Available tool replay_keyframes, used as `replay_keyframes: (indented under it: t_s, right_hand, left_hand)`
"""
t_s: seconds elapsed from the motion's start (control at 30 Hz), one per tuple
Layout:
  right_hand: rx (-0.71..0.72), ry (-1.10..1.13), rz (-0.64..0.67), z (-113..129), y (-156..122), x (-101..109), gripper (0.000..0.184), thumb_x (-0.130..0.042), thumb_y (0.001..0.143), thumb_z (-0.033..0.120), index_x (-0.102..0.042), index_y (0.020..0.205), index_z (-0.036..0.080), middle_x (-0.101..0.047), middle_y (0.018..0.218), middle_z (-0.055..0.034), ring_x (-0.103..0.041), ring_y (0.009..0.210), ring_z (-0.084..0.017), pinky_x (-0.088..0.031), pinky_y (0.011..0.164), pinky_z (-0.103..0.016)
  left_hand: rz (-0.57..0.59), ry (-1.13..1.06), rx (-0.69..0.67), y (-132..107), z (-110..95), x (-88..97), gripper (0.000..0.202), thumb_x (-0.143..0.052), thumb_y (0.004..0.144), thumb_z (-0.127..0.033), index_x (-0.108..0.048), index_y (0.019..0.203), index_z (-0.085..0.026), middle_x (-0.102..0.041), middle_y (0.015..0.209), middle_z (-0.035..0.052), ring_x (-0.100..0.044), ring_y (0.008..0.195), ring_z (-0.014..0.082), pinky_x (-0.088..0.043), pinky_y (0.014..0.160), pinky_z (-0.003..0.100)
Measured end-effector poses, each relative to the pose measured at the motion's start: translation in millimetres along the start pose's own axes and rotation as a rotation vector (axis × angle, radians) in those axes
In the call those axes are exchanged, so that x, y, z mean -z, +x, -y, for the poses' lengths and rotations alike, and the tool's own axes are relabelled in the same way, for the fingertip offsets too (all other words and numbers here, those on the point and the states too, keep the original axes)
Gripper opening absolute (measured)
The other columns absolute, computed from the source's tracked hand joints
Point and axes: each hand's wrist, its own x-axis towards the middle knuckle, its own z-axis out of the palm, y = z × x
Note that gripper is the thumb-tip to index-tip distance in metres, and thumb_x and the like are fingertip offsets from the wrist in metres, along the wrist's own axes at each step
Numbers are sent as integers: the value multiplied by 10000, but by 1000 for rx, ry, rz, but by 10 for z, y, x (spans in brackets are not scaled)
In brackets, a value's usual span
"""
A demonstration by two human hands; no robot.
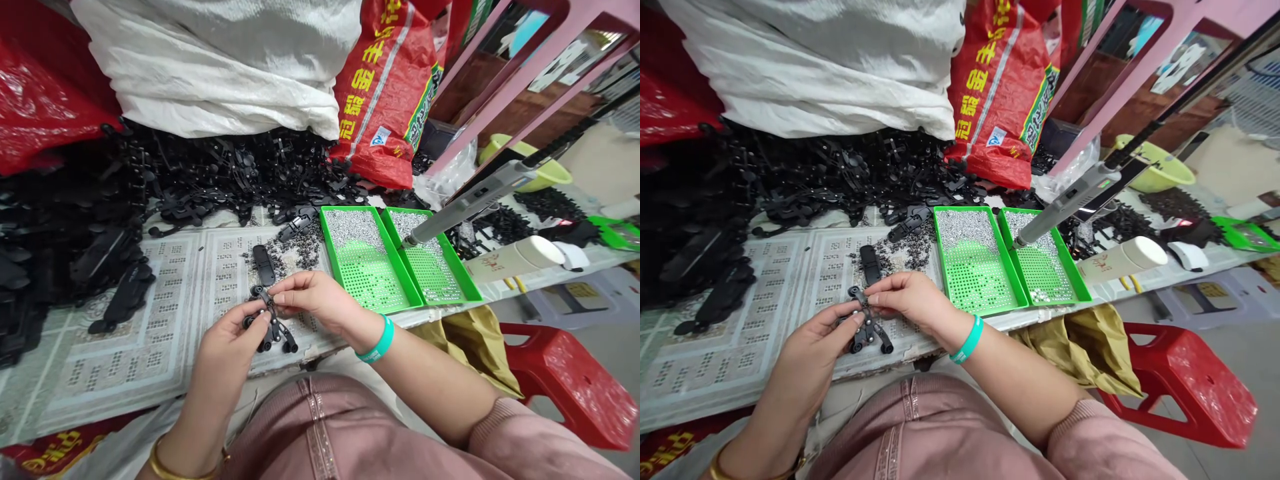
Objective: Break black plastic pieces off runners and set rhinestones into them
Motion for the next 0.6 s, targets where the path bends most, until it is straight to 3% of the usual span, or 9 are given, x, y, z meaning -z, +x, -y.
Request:
replay_keyframes:
  t_s: [0.3,0.47,0.6]
  right_hand:
    - [132,-316,-42,-17,10,30,108,-705,677,178,-689,779,143,-673,704,9,-587,607,-75,-483,662,-247]
    - [246,-605,-69,64,-24,-6,93,-654,715,155,-699,795,138,-689,737,-17,-611,656,-98,-492,656,-247]
    - [291,-674,-41,96,-45,-12,102,-650,720,179,-702,797,137,-700,754,-26,-625,675,-104,-501,657,-240]
  left_hand:
    - [12,82,1,8,21,-1,351,-721,650,-388,-697,950,-207,-676,770,-3,-570,707,125,-430,635,219]
    - [10,152,-16,1,-20,-14,355,-697,664,-441,-707,935,-213,-690,813,-4,-570,743,139,-430,686,238]
    - [-25,183,-40,9,-12,-19,333,-668,687,-480,-714,881,-213,-662,741,-22,-523,696,129,-403,654,233]
